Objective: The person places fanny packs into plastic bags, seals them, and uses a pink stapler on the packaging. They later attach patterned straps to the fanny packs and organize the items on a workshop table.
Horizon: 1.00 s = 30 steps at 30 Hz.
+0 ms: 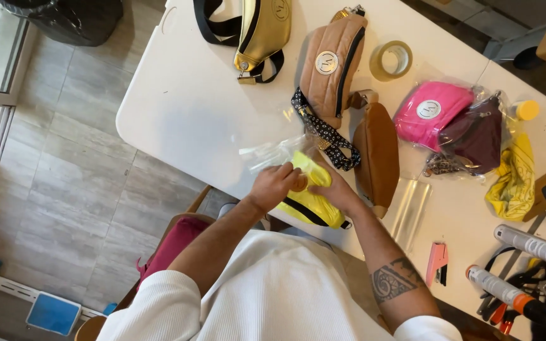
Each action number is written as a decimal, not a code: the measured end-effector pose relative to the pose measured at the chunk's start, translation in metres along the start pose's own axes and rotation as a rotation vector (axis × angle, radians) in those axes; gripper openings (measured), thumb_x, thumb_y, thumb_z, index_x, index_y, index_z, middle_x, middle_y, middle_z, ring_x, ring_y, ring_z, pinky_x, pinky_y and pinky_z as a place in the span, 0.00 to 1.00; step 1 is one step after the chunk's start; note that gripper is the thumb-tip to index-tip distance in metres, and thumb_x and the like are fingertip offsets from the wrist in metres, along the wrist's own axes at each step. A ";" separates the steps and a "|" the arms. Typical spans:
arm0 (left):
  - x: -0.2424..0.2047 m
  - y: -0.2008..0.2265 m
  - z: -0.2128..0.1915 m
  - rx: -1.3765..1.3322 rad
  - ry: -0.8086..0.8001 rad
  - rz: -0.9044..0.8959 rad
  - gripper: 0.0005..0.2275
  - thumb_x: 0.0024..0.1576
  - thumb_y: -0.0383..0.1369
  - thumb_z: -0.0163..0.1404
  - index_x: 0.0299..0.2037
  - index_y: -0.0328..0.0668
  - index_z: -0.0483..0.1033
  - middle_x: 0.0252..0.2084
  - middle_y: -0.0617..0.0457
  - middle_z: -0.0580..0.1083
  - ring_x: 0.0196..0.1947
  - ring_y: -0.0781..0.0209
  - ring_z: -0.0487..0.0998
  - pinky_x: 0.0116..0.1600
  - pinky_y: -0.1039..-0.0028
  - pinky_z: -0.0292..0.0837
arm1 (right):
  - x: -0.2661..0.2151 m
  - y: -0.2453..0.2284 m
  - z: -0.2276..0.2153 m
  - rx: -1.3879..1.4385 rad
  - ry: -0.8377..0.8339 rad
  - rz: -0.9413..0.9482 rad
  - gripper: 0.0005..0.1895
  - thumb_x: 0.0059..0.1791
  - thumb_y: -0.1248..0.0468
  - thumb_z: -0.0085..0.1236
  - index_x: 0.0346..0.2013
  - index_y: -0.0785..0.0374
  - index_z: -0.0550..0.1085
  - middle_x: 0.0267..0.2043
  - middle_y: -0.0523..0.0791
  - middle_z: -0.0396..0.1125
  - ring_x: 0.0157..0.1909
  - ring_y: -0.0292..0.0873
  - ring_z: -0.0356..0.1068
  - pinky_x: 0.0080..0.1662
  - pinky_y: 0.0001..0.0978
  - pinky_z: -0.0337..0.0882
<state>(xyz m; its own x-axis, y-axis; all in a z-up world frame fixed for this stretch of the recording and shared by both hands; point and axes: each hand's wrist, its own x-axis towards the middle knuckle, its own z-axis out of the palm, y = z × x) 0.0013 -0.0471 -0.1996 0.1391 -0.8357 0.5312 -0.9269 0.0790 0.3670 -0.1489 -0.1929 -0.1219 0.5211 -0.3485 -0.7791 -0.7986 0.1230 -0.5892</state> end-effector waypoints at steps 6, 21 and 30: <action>-0.041 -0.050 0.013 0.281 -0.018 -0.173 0.07 0.62 0.29 0.44 0.46 0.46 0.74 0.37 0.57 0.66 0.28 0.58 0.76 0.32 0.72 0.73 | -0.017 -0.008 0.027 0.478 0.137 0.013 0.43 0.46 0.67 0.64 0.74 0.56 0.56 0.57 0.62 0.66 0.52 0.57 0.71 0.52 0.48 0.74; -0.059 -0.021 -0.010 0.005 -0.233 -0.405 0.13 0.57 0.33 0.48 0.52 0.47 0.76 0.35 0.59 0.67 0.21 0.54 0.78 0.28 0.69 0.75 | 0.002 0.001 0.073 0.824 0.539 -0.043 0.35 0.48 0.70 0.65 0.67 0.61 0.60 0.55 0.53 0.66 0.53 0.52 0.71 0.49 0.46 0.76; -0.050 0.007 -0.025 0.036 -0.097 -0.177 0.22 0.56 0.30 0.46 0.64 0.47 0.73 0.29 0.58 0.72 0.15 0.61 0.74 0.22 0.72 0.72 | 0.005 -0.029 0.095 0.938 0.782 0.028 0.33 0.53 0.62 0.60 0.69 0.58 0.56 0.59 0.50 0.62 0.57 0.48 0.68 0.53 0.44 0.74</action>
<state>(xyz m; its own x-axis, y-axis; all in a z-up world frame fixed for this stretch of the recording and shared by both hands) -0.0032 0.0091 -0.2048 0.2680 -0.8835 0.3843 -0.9031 -0.0915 0.4195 -0.0946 -0.1098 -0.1286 -0.0725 -0.7604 -0.6453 -0.1111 0.6492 -0.7525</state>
